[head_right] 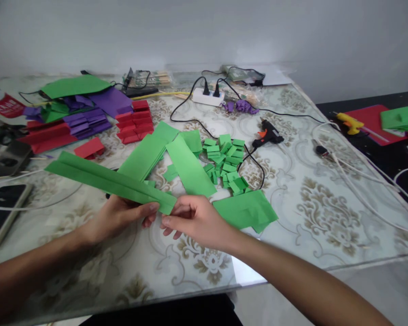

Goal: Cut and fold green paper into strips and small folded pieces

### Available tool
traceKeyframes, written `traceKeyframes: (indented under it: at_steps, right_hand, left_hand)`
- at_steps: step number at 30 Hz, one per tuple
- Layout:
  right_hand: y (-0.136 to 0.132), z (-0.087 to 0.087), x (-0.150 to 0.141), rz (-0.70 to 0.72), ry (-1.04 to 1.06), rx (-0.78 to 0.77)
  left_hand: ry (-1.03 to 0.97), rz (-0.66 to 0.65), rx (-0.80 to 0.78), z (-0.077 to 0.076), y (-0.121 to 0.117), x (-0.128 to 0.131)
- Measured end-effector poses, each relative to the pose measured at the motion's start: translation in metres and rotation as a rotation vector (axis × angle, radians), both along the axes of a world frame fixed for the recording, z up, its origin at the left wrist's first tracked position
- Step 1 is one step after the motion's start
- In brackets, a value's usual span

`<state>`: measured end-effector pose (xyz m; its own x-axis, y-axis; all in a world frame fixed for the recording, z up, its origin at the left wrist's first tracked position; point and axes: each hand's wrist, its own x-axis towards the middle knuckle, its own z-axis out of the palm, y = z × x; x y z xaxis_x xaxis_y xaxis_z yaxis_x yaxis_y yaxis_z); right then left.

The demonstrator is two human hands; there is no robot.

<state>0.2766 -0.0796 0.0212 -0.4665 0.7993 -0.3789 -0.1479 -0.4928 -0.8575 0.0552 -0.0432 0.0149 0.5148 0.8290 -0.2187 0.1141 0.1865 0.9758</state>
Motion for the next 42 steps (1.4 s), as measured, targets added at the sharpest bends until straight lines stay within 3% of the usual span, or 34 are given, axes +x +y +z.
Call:
traceKeyframes:
  at_steps: [19,25,36,42]
  right_hand:
    - [-0.0017,-0.0040,-0.0036,-0.026,-0.012,0.049]
    - [0.0006,-0.0012,-0.0037,-0.045,-0.039,0.117]
    - [0.0027,0.0025,-0.0007,-0.063,-0.022,0.084]
    - [-0.0013,-0.0017,-0.0028,-0.029,-0.014,0.075]
  left_hand:
    - [-0.033,-0.063,0.014,0.0062,-0.0030,0.0061]
    - [-0.024,-0.034,-0.022,0.0054,-0.0046,0.0065]
    - [-0.031,-0.010,-0.017,0.0025,-0.0018,0.0030]
    - [-0.052,-0.091,-0.017,0.0068,-0.0017,0.0060]
